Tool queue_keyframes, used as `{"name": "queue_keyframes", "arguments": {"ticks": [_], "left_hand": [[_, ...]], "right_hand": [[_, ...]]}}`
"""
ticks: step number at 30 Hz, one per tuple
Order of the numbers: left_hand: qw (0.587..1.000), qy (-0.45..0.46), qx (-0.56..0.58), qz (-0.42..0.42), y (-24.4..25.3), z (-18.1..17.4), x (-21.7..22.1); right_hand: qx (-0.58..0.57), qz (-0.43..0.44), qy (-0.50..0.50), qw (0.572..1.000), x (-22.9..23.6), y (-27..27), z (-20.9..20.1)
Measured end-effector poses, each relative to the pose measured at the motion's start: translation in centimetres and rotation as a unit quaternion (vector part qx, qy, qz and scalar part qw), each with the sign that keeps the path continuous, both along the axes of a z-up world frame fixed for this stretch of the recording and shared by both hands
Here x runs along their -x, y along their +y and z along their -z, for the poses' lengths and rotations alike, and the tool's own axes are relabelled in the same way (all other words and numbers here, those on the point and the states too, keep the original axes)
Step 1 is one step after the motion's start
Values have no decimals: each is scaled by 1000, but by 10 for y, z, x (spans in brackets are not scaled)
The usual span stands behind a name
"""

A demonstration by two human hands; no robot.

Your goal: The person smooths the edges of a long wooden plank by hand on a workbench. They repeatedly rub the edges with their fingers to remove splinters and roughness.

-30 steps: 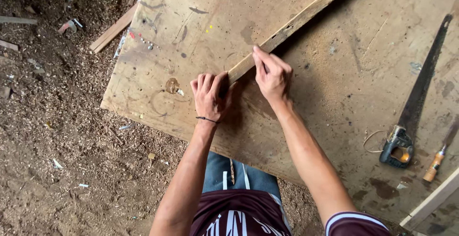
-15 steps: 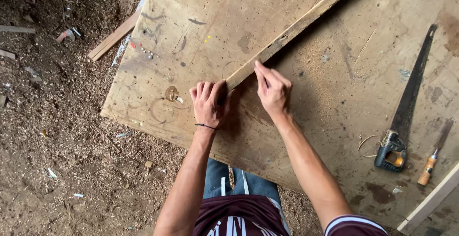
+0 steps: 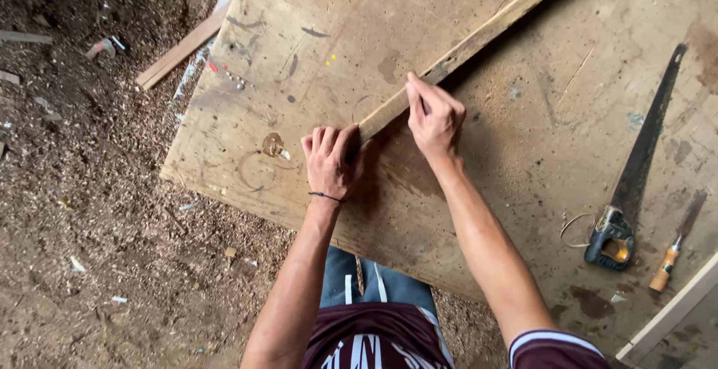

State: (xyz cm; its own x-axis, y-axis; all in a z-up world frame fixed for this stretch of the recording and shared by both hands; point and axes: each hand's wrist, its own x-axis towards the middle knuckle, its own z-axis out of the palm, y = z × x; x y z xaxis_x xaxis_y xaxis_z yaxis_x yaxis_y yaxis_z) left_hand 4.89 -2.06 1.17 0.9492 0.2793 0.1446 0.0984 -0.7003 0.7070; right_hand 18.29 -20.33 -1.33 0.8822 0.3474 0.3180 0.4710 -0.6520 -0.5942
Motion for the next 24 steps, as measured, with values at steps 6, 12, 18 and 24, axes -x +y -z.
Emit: {"name": "queue_keyframes", "arguments": {"ticks": [6,12,18,24], "left_hand": [[1000,-11,-14,-8,0,-6,-4],[1000,-6,-8,-4,0,-2,-1],[1000,-11,5,-6,1,-7,-3],[1000,-16,2,-9,1,-10,-4]], "right_hand": [[17,23,46,999,29,-12,-12],[0,-8,-11,1000,4,-7,-6],[18,47,60,997,8,-3,-14],[31,72,78,994,15,-2,-21]]}}
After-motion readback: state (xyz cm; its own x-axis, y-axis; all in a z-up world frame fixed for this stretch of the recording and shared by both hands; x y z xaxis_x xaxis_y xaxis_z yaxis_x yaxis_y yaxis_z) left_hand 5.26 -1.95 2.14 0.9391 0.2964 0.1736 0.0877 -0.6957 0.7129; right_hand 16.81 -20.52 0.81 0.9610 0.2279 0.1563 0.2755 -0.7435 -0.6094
